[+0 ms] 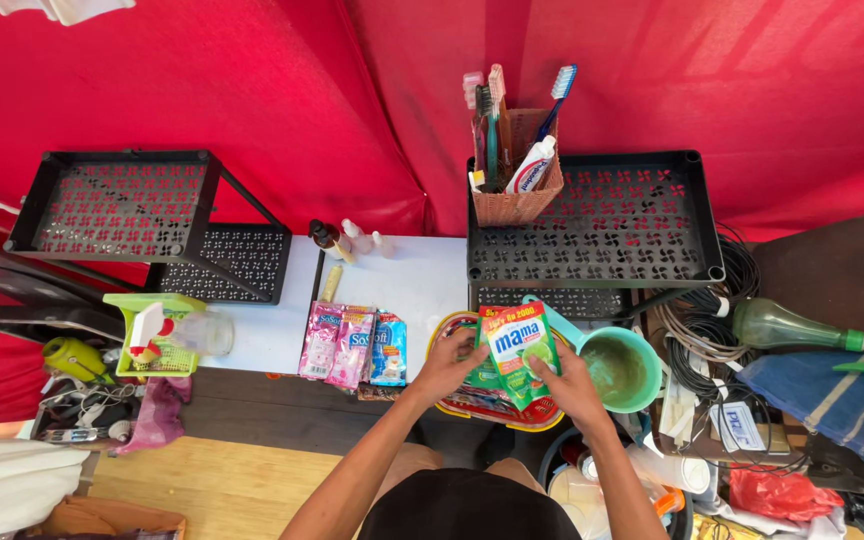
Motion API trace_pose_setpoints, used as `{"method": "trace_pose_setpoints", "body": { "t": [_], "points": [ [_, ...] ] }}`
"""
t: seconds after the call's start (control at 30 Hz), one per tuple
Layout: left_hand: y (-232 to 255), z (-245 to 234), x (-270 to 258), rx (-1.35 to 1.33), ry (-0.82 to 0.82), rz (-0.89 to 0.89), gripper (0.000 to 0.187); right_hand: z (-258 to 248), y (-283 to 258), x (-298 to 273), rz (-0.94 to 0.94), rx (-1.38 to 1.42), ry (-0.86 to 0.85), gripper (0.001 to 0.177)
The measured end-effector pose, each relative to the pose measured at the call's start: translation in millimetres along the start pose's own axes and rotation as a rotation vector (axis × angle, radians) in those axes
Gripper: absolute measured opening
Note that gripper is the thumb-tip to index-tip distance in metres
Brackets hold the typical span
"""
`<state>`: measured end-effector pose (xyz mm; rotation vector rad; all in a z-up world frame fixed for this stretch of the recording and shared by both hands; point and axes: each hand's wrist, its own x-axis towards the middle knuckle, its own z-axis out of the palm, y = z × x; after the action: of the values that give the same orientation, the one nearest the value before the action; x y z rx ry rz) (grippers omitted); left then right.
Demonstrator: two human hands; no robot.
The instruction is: The person organizes bathroom supplies on a white table. They place toothbrushes and toothpaste into a small brown basket, then arrange multiple packets of soap and other toiletries on the table surface.
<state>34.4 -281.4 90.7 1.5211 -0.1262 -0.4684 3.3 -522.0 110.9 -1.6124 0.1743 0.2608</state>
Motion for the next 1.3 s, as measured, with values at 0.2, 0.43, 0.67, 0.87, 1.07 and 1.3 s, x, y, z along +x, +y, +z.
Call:
{"method": "trace_pose_setpoints", "body": {
  "t": [0.2, 0.43, 0.67, 0.87, 1.07, 1.3],
  "points": [
    [21, -18, -1, 0.036, 0.044, -0.014, 0.025, 26, -4, 2, 0.013, 0.101, 0.15, 0.032],
    [22, -89, -42, 0.116, 0.108, -0.035, 0.024, 65, -3, -24, 0.058, 0.028, 0.14, 0.032],
    [15, -240, -81, -0.058, 0.434, -0.023, 0.021, 156, -7, 2, 0.185, 0.017, 0.044, 0.034],
    [5, -331, -83, -0.1, 0.503, 0.074, 0.016, 237, 29, 140, 0.021, -0.207, 0.237, 0.028],
    [-1, -371, -95, -0.079, 0.472, 0.03, 0.017, 282, 82, 209, 0.381, -0.217, 0.331, 0.029],
    [0, -380, -113, -0.173, 0.383, -0.131, 0.017, 318, 112, 226, 0.606, 0.403, 0.4, 0.021]
  ]
}}
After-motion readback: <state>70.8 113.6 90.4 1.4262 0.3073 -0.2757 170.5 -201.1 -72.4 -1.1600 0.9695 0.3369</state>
